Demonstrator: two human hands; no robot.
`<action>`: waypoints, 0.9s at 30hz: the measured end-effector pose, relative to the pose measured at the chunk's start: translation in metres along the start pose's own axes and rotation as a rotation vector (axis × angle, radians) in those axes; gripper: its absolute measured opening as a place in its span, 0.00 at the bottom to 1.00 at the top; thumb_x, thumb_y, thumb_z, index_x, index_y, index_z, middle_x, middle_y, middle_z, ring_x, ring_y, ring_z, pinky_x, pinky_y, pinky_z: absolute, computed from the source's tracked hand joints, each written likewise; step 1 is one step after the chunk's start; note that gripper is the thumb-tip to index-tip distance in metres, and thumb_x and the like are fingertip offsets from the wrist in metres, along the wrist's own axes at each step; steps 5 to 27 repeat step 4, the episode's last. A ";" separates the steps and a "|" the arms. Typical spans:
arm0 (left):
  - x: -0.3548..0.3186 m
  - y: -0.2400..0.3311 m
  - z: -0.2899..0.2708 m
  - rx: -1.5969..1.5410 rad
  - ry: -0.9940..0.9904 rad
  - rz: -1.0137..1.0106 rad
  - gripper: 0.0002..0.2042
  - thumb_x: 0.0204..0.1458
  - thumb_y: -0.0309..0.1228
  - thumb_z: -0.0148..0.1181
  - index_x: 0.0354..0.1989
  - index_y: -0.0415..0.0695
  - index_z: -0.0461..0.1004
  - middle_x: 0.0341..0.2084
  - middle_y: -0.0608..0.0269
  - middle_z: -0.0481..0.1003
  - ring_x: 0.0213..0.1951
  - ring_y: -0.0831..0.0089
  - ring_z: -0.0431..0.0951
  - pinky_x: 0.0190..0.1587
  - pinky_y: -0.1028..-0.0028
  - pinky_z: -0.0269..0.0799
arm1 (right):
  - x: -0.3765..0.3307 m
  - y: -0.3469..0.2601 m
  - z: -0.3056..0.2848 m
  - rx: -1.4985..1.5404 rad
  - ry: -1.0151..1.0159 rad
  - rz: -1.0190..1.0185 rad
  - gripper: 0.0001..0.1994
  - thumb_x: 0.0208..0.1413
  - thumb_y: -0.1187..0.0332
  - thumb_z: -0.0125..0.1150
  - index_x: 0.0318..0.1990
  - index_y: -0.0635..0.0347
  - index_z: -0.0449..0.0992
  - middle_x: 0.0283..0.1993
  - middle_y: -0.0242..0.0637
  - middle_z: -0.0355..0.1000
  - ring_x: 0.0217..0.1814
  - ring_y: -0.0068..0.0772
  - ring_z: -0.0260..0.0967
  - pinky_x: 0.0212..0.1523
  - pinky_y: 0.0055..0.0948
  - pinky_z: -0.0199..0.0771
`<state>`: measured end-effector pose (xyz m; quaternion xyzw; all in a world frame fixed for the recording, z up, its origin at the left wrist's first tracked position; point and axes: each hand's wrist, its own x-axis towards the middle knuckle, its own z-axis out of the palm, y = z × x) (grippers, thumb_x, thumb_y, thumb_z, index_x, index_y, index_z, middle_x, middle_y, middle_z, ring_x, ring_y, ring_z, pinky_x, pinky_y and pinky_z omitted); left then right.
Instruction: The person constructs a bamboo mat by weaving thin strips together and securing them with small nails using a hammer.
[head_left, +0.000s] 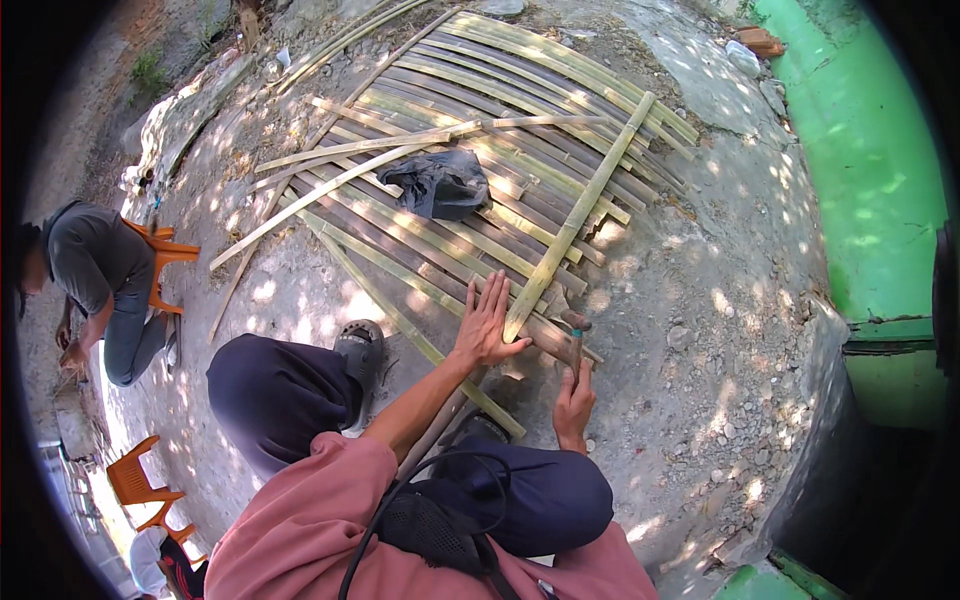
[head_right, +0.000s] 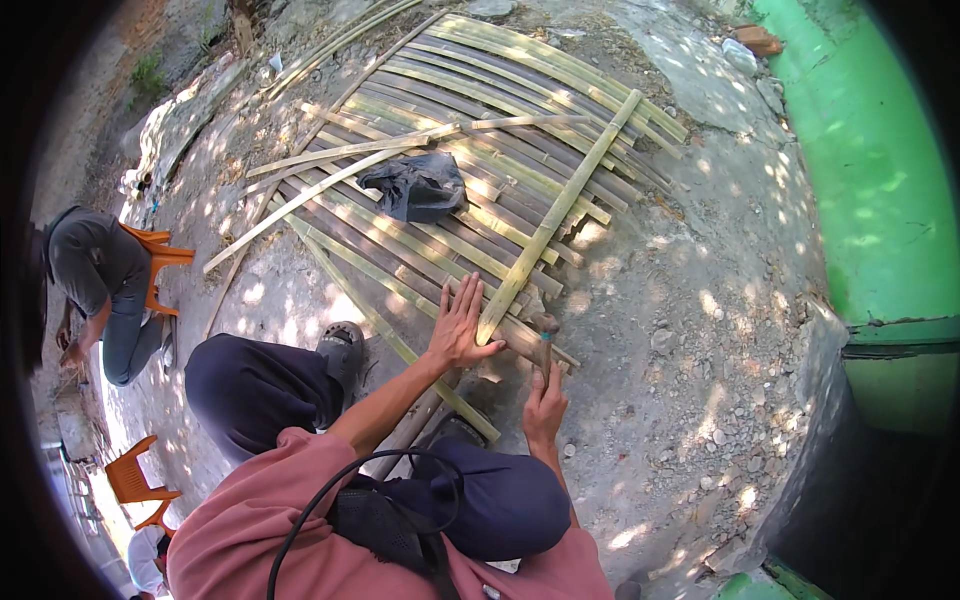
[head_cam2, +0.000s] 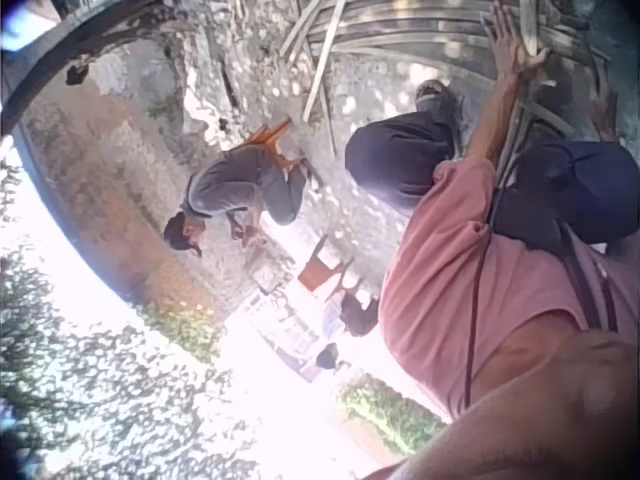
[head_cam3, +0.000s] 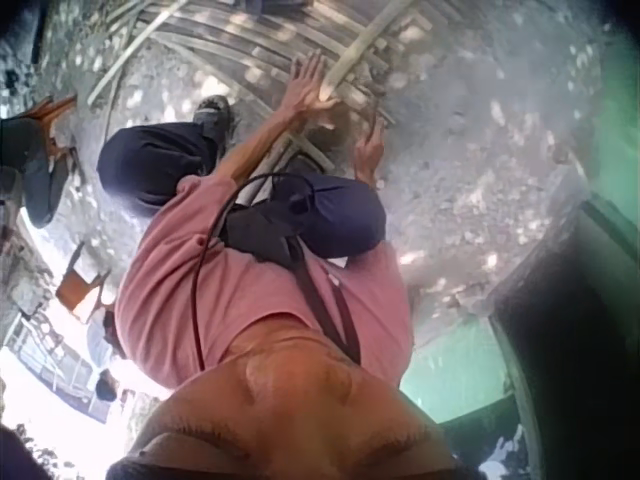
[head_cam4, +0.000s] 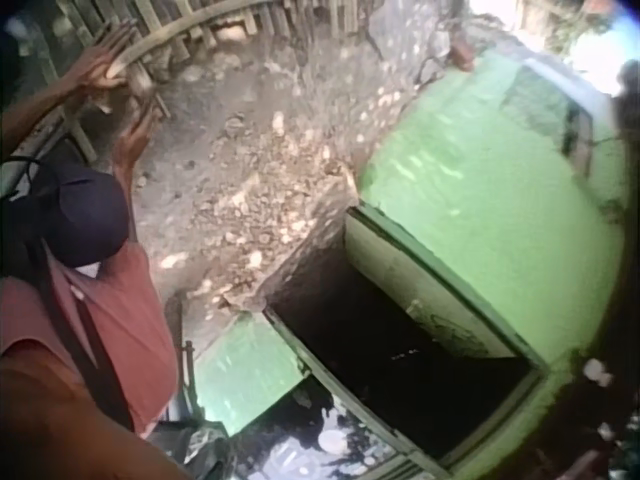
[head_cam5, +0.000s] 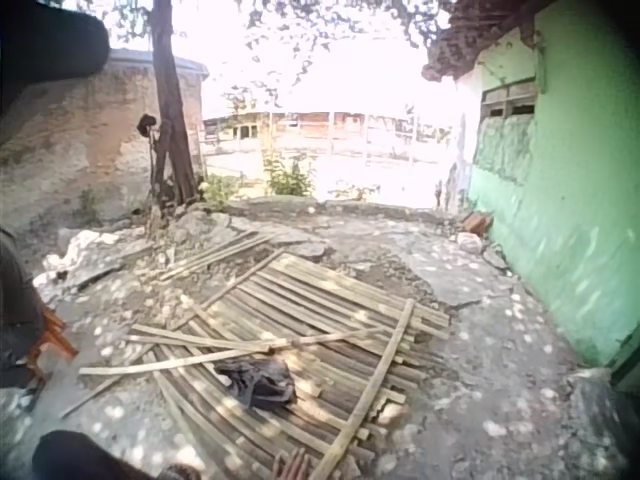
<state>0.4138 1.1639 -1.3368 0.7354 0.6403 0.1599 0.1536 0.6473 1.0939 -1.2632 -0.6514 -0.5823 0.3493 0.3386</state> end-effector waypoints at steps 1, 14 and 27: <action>0.006 0.007 0.004 0.003 0.008 0.023 0.67 0.49 0.74 0.61 0.84 0.32 0.41 0.85 0.42 0.41 0.86 0.51 0.38 0.84 0.41 0.24 | -0.005 0.020 -0.010 -0.029 0.060 0.071 0.21 0.76 0.61 0.55 0.68 0.65 0.73 0.50 0.60 0.83 0.51 0.65 0.83 0.48 0.52 0.79; 0.002 -0.003 0.005 0.051 0.011 0.015 0.66 0.51 0.75 0.59 0.84 0.32 0.42 0.85 0.43 0.41 0.86 0.51 0.37 0.83 0.40 0.24 | -0.037 0.038 -0.014 0.154 0.166 0.205 0.21 0.74 0.59 0.61 0.69 0.56 0.75 0.54 0.53 0.85 0.54 0.57 0.85 0.53 0.52 0.80; 0.002 -0.003 0.005 0.051 0.011 0.015 0.66 0.51 0.75 0.59 0.84 0.32 0.42 0.85 0.43 0.41 0.86 0.51 0.37 0.83 0.40 0.24 | -0.037 0.038 -0.014 0.154 0.166 0.205 0.21 0.74 0.59 0.61 0.69 0.56 0.75 0.54 0.53 0.85 0.54 0.57 0.85 0.53 0.52 0.80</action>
